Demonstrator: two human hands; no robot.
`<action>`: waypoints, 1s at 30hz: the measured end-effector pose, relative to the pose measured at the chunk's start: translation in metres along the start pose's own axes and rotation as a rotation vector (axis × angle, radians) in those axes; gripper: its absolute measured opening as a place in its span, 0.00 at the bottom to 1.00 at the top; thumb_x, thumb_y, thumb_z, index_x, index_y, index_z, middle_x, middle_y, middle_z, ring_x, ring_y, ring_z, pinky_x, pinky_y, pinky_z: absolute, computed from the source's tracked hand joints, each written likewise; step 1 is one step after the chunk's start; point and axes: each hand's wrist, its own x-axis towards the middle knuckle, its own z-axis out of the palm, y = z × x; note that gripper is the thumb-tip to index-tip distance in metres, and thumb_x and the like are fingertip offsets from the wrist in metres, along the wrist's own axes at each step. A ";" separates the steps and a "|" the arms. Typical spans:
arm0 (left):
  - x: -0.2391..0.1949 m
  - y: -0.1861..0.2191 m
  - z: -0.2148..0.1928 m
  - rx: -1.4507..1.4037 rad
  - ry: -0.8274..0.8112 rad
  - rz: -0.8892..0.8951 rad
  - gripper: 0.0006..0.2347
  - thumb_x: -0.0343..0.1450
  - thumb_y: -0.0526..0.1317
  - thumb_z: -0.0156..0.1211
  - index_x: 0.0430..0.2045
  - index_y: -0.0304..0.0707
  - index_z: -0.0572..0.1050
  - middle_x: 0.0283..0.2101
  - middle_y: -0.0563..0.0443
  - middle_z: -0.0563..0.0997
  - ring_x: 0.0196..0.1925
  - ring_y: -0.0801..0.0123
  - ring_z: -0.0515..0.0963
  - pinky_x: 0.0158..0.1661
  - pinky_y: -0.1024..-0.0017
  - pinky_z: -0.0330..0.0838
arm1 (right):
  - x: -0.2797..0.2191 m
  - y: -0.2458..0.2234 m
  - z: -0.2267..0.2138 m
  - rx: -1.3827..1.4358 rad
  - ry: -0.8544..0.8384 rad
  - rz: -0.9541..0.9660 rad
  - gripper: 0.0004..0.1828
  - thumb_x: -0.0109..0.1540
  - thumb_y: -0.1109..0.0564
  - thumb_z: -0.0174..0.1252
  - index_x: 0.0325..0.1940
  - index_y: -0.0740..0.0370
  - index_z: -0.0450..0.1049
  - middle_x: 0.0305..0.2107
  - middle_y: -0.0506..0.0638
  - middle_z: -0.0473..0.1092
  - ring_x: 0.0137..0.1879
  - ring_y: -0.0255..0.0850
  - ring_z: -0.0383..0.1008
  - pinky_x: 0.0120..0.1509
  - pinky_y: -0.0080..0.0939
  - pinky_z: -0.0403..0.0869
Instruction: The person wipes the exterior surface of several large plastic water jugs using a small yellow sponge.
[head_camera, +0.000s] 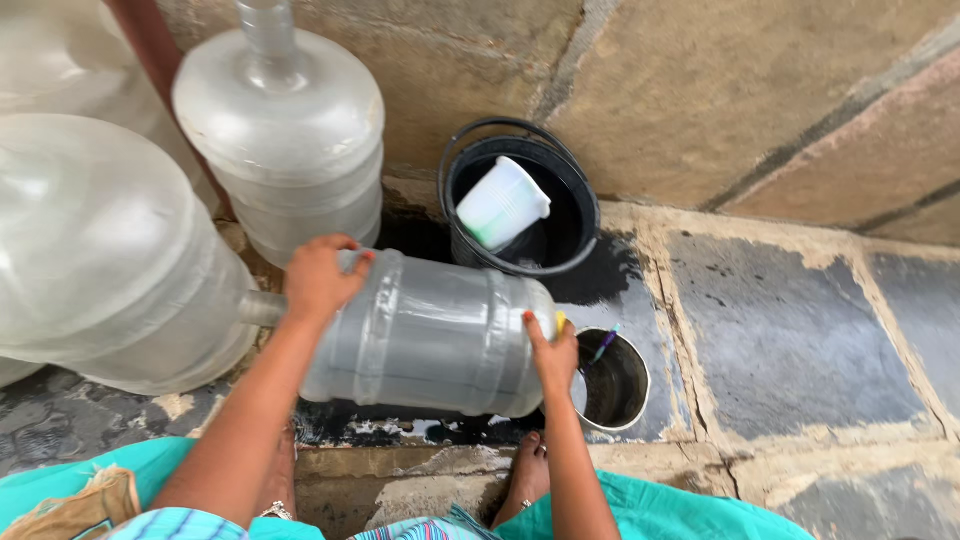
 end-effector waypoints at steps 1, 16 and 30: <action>-0.012 0.022 0.019 0.100 -0.047 0.074 0.18 0.69 0.55 0.61 0.43 0.44 0.82 0.53 0.45 0.81 0.59 0.49 0.76 0.59 0.53 0.66 | 0.001 0.000 0.002 0.013 -0.012 0.001 0.62 0.51 0.21 0.62 0.68 0.75 0.62 0.61 0.74 0.65 0.68 0.64 0.65 0.72 0.54 0.64; -0.080 0.142 0.134 0.326 -0.205 0.285 0.28 0.73 0.57 0.42 0.67 0.48 0.64 0.70 0.50 0.67 0.73 0.49 0.59 0.68 0.36 0.36 | -0.150 0.014 -0.009 -0.006 0.028 -0.572 0.40 0.70 0.45 0.48 0.78 0.70 0.44 0.74 0.72 0.43 0.80 0.67 0.40 0.78 0.64 0.45; -0.074 0.135 0.142 0.339 -0.184 0.338 0.26 0.73 0.54 0.46 0.66 0.46 0.69 0.68 0.49 0.71 0.71 0.47 0.64 0.69 0.36 0.42 | -0.078 0.097 -0.063 -0.565 0.234 -0.527 0.27 0.53 0.41 0.60 0.51 0.57 0.73 0.38 0.54 0.68 0.44 0.50 0.67 0.48 0.51 0.64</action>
